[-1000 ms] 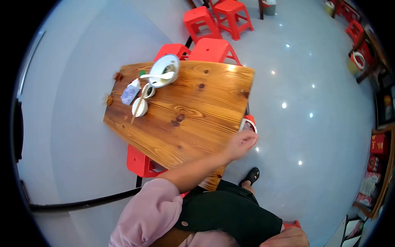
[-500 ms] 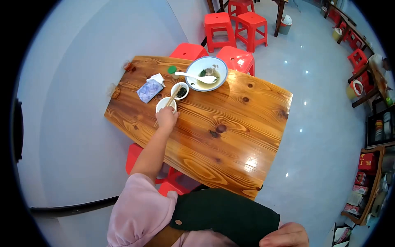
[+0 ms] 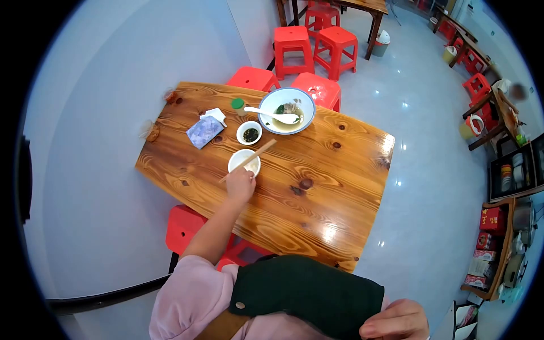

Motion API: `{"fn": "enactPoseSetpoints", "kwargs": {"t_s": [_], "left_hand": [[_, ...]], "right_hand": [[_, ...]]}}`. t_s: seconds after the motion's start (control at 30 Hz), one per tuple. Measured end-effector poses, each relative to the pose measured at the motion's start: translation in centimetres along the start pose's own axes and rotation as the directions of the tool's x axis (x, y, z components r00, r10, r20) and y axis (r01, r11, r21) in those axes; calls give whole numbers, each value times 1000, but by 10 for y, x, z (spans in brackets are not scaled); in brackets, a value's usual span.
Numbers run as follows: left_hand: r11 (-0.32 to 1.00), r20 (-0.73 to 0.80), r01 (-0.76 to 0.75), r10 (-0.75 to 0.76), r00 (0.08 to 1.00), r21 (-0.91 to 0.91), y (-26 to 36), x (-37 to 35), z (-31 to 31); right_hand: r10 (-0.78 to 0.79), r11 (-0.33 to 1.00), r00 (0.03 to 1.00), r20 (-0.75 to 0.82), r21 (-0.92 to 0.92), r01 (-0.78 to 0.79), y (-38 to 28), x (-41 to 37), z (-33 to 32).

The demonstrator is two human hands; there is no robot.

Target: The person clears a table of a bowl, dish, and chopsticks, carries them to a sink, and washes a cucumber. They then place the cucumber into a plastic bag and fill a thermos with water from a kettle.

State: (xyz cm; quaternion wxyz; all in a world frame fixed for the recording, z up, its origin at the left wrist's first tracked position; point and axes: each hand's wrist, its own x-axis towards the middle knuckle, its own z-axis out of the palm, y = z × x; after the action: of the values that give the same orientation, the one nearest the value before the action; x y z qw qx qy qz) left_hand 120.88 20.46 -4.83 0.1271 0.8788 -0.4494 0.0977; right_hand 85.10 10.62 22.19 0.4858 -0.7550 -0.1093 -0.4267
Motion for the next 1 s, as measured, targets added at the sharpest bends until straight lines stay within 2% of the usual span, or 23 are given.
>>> {"fn": "enactPoseSetpoints", "kwargs": {"t_s": [0.03,0.17,0.27,0.33,0.4,0.43,0.47,0.5,0.57,0.6,0.63,0.67,0.7,0.73,0.77,0.83,0.87,0.93,1.0], "left_hand": [[999,22,-37,37,999,-16,6,-6,-2],[996,81,-50,56,995,-71,23,-25,3],[997,149,-77,75,986,5,36,-33,-3],[994,155,-100,94,983,31,39,-36,-2],[999,302,-41,38,952,4,41,-33,-8],[996,191,-69,79,978,-58,41,-34,-16],[989,158,-49,70,985,-136,37,-24,-18],[976,139,-20,51,989,-219,32,-16,-21],[925,-167,27,-97,981,-380,0,18,-4],[828,-29,261,-316,948,-496,-11,41,-9],[821,-89,363,-443,892,-441,-33,58,6],[721,-21,484,-567,823,-496,-75,72,55],[416,293,610,-607,739,-675,-90,86,66],[226,514,760,-617,596,-609,-82,96,48],[140,621,785,-536,573,-604,-91,102,60],[-7,708,801,-472,525,-599,-96,106,71],[-20,712,807,-484,509,-591,-94,108,74],[-215,712,738,-528,464,-640,-87,113,77],[-221,715,743,-535,449,-632,-87,116,83]], "right_hand": [[-126,990,991,-40,-61,124,-1,1,5],[-78,995,997,-6,-67,78,-6,3,-3],[-214,977,975,-63,-37,212,-5,10,-5],[-30,999,997,-77,-46,27,-17,12,-12],[-146,984,985,-96,-119,134,-14,11,-20],[-209,970,974,-82,-146,196,-13,11,-24],[-141,984,987,-84,-125,130,-19,11,-29],[-153,980,983,-102,-142,138,-18,10,-30],[-150,984,983,-110,-116,137,-21,7,-30],[-125,987,987,-101,-114,113,-23,7,-28],[-95,993,987,-129,-83,85,-25,10,-23],[-66,997,986,-154,-46,60,-24,13,-19],[-41,999,990,-138,-25,38,-23,15,-16],[-31,997,992,-118,-70,23,-22,16,-13],[-26,994,995,-95,-112,15,-20,17,-10],[54,996,997,-55,-71,-58,-19,13,-10],[94,992,995,-39,-78,-97,-17,11,-12],[91,993,995,-40,-71,-93,-12,4,-13],[78,994,996,-51,-77,-82,-10,2,-13]]}}
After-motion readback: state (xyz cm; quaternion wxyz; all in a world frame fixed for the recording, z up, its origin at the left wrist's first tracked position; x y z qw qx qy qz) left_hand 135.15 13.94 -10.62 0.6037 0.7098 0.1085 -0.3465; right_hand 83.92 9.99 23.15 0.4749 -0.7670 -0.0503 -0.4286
